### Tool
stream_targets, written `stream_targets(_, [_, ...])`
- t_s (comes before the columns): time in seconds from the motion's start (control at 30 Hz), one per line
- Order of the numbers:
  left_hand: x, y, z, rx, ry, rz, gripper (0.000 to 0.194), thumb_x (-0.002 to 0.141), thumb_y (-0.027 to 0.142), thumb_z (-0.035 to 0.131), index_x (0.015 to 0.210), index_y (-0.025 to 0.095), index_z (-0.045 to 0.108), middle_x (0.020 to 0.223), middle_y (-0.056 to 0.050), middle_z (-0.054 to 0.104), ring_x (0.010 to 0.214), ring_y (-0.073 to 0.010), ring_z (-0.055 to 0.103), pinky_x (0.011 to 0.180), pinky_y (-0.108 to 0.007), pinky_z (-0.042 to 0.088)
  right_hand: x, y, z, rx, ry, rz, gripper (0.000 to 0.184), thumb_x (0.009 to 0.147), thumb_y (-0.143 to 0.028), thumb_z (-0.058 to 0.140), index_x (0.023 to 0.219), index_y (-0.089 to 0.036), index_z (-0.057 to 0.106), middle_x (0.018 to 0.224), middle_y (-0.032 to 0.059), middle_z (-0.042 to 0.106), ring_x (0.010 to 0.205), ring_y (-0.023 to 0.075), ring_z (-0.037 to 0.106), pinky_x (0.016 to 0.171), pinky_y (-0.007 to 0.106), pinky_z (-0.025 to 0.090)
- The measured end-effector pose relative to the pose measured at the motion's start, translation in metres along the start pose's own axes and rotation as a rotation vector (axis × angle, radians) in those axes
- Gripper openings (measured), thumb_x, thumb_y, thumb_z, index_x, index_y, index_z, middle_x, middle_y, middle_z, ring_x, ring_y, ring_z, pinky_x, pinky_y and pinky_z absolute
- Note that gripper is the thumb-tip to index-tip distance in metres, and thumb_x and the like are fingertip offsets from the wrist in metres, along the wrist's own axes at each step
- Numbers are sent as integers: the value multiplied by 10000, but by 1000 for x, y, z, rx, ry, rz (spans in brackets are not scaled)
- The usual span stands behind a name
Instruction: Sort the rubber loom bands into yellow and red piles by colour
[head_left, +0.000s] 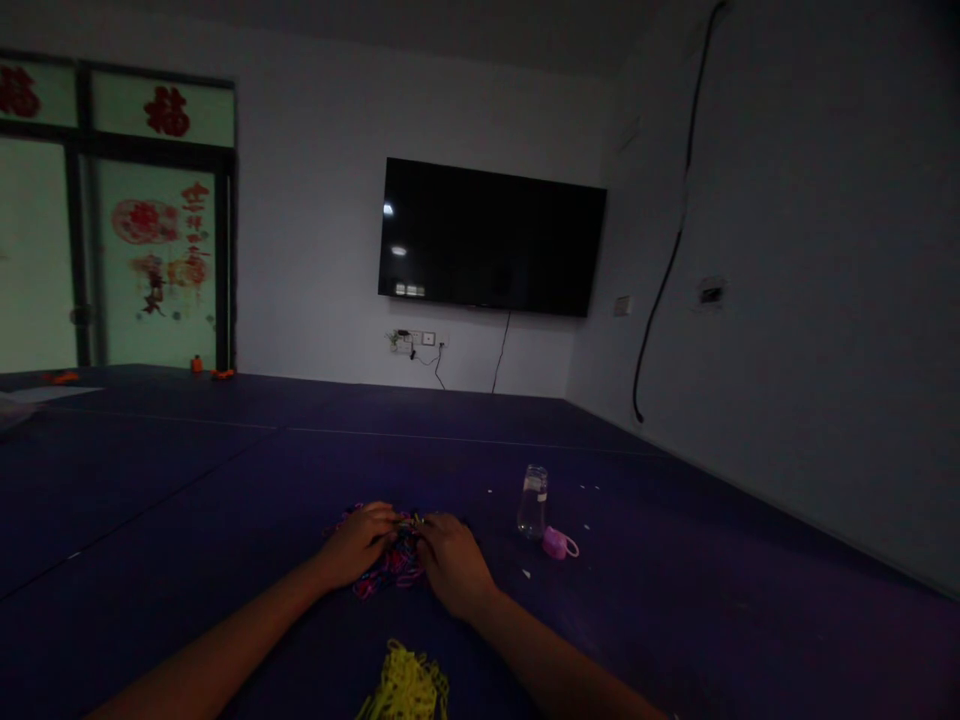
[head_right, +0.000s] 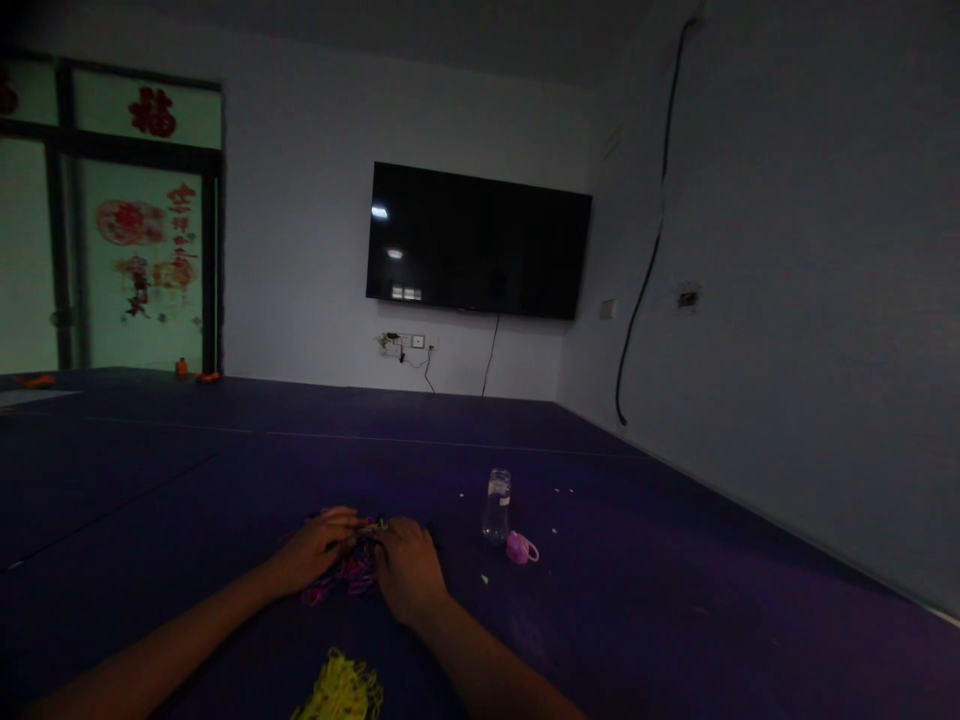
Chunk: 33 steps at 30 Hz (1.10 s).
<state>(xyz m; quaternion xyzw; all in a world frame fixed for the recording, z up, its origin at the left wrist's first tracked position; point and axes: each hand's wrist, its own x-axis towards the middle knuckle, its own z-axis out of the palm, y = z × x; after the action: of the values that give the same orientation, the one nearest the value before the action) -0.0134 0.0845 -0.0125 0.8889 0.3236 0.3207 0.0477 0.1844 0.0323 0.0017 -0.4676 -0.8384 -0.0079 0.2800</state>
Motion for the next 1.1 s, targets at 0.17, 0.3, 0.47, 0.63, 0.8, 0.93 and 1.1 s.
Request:
stream_targets(0.17, [1,5,-3,7,3,-28,261,843,110,495,933,233,707,1056,-40,679,1066,-212,542,938,-380,406,-2,-1,2,-56,-68,-22,349,908,-244,389,1221,-236,542,1213,72,574,1162,241,460,959,395,345])
stream_targets(0.3, [2,9,-5,-1,20,-39,238,845,117,492,922,211,697,991,-52,674,1005,-203,565,891,-345,433,-1,-1,0,-42,-97,-25,336,920,-215,362,1198,-216,549,1159,77,604,1117,221,496,937,364,362])
stream_targets(0.47, [3,12,-7,19,41,-50,237,847,118,469,883,187,692,930,-62,663,946,-202,572,851,-330,446,0,-2,-1,-53,-110,-6,299,928,-198,344,1046,-169,617,1074,91,627,1040,221,534,898,346,381])
stream_targets(0.63, [3,13,-7,37,74,-65,240,842,119,466,820,190,694,917,-58,657,936,-205,568,834,-331,450,-1,-1,0,-47,-72,-5,301,935,-199,342,946,-158,640,996,94,641,993,217,554,895,330,373])
stream_targets(0.8, [2,15,-8,30,118,-62,223,825,115,484,825,195,692,909,-53,644,915,-203,577,817,-325,462,-2,0,-1,-38,-70,13,320,942,-222,329,907,-172,643,951,95,645,944,218,574,855,335,394])
stream_targets(0.93, [2,14,-7,22,166,-84,226,783,75,500,816,192,690,892,-46,633,877,-189,589,786,-296,473,-1,3,1,-21,-66,4,299,940,-254,344,1055,-192,613,1044,95,629,1029,226,543,896,358,384])
stream_targets(1.1, [3,14,-6,22,189,-98,192,778,94,520,743,184,685,818,-36,634,815,-175,602,737,-263,476,1,9,7,-10,-56,-44,359,943,-304,359,1264,-217,494,1195,101,568,1152,229,475,987,395,330])
